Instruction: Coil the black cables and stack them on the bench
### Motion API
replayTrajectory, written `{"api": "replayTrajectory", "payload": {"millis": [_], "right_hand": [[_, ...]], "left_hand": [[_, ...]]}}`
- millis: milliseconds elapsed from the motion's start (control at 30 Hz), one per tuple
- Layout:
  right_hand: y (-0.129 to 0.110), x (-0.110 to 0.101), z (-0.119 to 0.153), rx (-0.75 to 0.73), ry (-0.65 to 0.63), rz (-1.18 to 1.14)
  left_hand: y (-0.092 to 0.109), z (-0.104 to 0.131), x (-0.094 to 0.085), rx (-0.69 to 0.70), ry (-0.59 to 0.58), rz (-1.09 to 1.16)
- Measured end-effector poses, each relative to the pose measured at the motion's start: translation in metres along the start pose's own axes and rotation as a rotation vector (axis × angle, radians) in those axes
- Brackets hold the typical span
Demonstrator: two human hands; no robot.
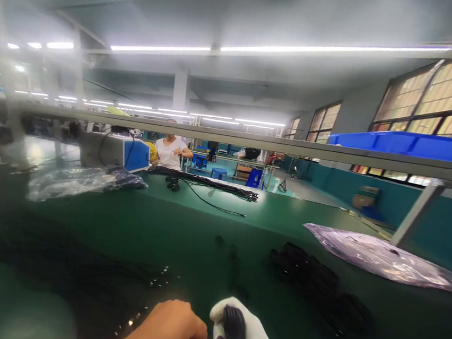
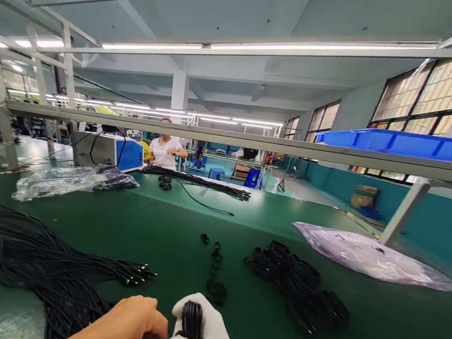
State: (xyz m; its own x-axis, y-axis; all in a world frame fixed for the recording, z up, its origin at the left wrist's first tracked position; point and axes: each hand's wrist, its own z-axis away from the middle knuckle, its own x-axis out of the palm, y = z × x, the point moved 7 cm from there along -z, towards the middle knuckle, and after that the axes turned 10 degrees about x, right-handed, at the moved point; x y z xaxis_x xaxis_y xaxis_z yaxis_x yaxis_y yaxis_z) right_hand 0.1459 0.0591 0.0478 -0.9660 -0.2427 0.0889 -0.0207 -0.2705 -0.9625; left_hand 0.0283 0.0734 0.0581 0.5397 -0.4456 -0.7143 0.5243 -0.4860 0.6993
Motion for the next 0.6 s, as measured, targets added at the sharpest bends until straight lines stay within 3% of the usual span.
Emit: {"api": "replayTrajectory", "payload": {"millis": [67,167,267,400,600], "right_hand": [[-0.001,-0.006,0.001,-0.017,0.083,-0.059],[0.0,-0.018,0.005,-0.016,0.204,-0.077],[0.002,-0.016,0.005,0.002,0.119,-0.092],[0.002,-0.009,0.004,0.013,0.02,-0.063],[0.01,-0.006,-0.002,0.072,-0.043,0.055]], "left_hand": [[0.009,0.0,-0.005,0.006,0.012,-0.01],[0.003,-0.002,-0.012,-0.004,0.108,0.215],[-0.019,-0.006,-0.008,-0.019,0.159,0.428],[-0.041,-0.01,0.007,-0.026,0.075,0.609],[-0.044,-0.007,-0.003,-0.094,0.149,0.335]]}}
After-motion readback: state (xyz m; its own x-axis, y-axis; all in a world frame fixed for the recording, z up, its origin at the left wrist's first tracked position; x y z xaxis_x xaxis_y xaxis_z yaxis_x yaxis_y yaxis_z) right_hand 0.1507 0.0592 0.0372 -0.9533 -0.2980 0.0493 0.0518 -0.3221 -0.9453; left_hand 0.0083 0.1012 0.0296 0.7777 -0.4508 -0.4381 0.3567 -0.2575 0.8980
